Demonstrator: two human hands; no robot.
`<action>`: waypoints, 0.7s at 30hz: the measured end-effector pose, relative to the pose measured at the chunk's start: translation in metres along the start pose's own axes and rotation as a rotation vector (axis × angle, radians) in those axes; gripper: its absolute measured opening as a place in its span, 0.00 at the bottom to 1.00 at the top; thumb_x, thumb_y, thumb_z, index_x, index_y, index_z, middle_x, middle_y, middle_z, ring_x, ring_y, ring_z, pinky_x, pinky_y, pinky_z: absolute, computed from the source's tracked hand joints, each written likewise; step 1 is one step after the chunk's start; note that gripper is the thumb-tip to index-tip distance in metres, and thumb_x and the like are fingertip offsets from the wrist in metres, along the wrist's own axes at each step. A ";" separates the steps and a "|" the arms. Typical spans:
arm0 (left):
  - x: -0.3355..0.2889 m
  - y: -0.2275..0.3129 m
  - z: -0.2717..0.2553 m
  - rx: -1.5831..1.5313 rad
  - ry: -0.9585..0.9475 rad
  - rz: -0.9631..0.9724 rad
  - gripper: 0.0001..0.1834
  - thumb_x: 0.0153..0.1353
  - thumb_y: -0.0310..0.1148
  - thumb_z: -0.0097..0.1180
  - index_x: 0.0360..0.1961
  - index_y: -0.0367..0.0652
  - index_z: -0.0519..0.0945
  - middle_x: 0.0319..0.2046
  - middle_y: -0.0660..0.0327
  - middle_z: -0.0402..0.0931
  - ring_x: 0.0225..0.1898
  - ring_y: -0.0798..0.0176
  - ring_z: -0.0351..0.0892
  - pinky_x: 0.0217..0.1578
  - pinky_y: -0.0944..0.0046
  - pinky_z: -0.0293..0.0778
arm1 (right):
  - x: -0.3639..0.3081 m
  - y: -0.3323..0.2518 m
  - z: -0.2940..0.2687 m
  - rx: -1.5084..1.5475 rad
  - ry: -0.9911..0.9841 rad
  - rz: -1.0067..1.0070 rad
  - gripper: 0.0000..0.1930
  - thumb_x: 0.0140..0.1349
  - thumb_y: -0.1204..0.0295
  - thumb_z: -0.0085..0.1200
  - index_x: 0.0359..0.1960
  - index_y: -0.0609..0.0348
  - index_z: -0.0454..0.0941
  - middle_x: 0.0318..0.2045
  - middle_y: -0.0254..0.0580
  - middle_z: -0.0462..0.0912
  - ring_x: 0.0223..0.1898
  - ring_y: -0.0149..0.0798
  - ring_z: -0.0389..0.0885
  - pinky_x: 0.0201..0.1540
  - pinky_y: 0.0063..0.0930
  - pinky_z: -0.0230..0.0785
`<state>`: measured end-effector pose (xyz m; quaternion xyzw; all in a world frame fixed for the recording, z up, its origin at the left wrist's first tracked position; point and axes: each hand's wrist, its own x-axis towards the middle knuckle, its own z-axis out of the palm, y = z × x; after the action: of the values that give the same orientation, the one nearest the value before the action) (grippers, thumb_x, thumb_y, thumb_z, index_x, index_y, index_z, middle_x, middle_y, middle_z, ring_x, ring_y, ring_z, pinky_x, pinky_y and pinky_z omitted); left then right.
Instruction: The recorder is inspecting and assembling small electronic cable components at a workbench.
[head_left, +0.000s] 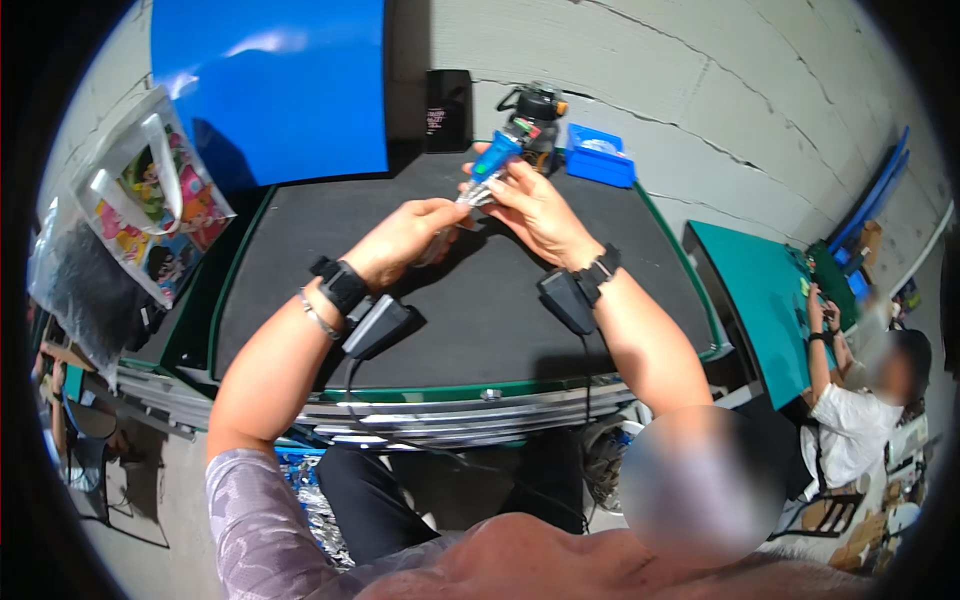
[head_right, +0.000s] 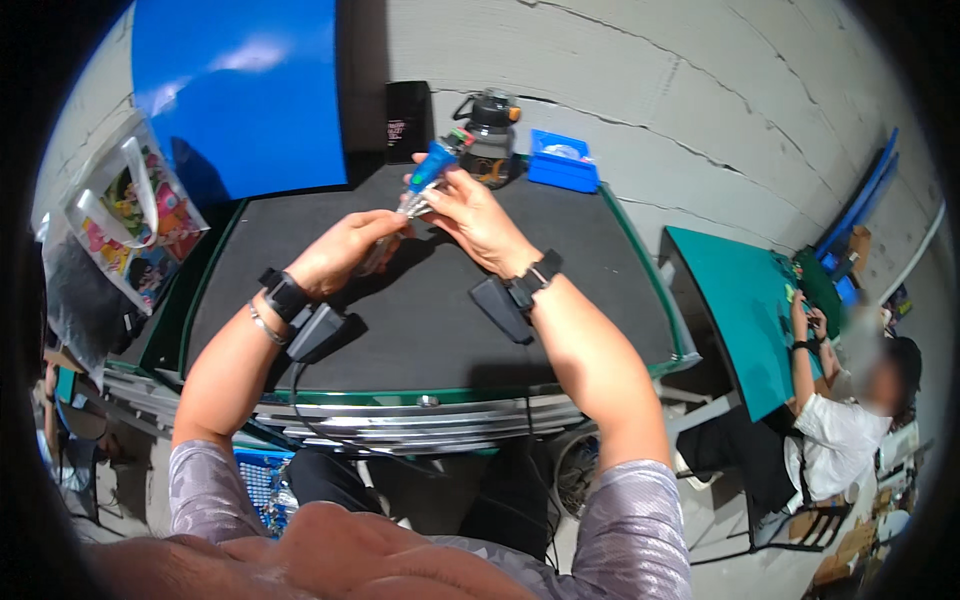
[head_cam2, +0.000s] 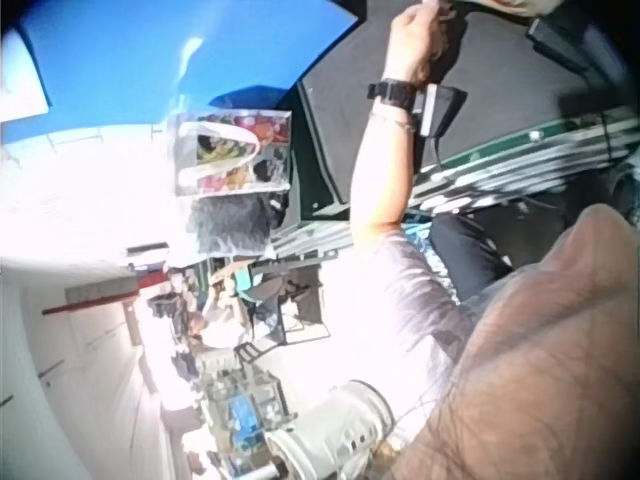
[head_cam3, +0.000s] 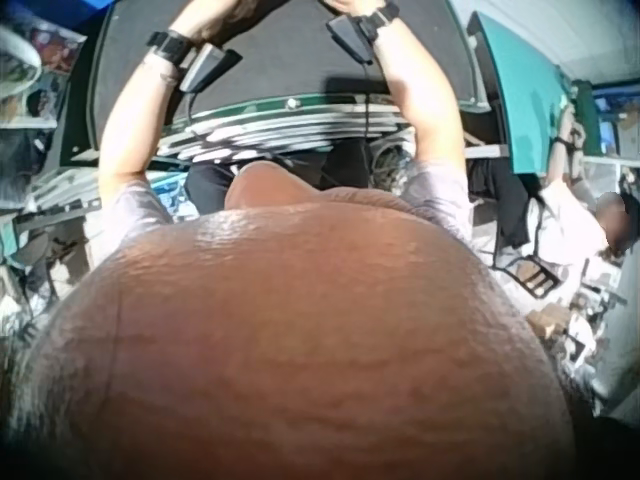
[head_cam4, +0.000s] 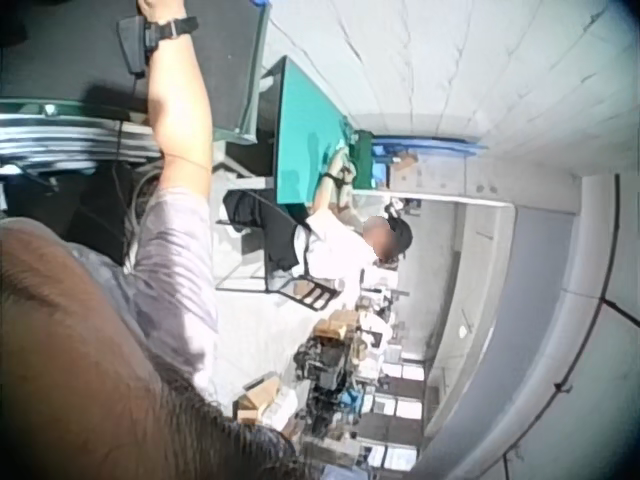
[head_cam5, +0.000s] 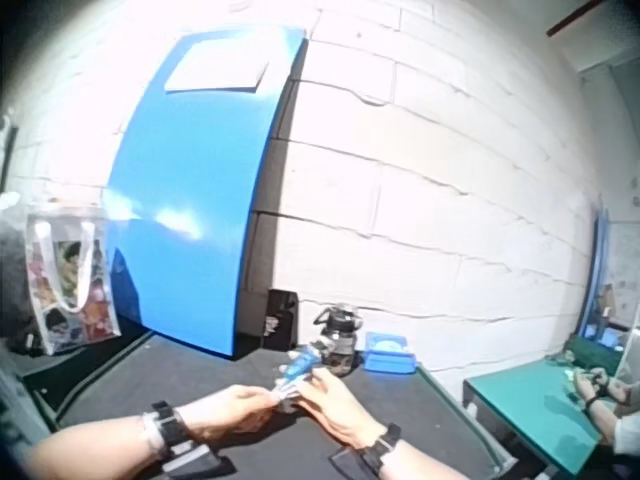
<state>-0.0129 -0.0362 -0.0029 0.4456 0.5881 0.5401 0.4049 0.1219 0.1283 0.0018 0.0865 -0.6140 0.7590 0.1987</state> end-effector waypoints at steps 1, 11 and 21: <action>-0.001 0.001 0.000 0.006 0.007 -0.012 0.18 0.69 0.46 0.51 0.40 0.41 0.79 0.24 0.70 0.68 0.25 0.75 0.67 0.28 0.72 0.65 | 0.000 0.000 0.001 -0.027 0.003 0.003 0.27 0.70 0.69 0.51 0.69 0.54 0.58 0.57 0.42 0.73 0.58 0.37 0.74 0.61 0.35 0.68; -0.001 0.003 0.002 0.048 0.023 0.002 0.18 0.71 0.47 0.49 0.38 0.44 0.79 0.24 0.73 0.68 0.24 0.78 0.64 0.25 0.76 0.61 | -0.001 0.001 -0.007 -0.068 0.074 0.002 0.22 0.72 0.68 0.48 0.66 0.55 0.65 0.50 0.32 0.77 0.53 0.30 0.75 0.58 0.32 0.68; -0.004 0.007 0.002 0.203 0.050 0.038 0.19 0.71 0.47 0.48 0.40 0.42 0.79 0.24 0.73 0.68 0.24 0.78 0.63 0.24 0.74 0.58 | -0.001 -0.006 -0.003 -0.081 0.097 0.003 0.21 0.70 0.68 0.51 0.64 0.55 0.68 0.53 0.33 0.77 0.56 0.30 0.73 0.60 0.33 0.64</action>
<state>-0.0097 -0.0393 0.0036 0.4820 0.6410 0.4963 0.3325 0.1259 0.1316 0.0061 0.0407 -0.6341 0.7371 0.2302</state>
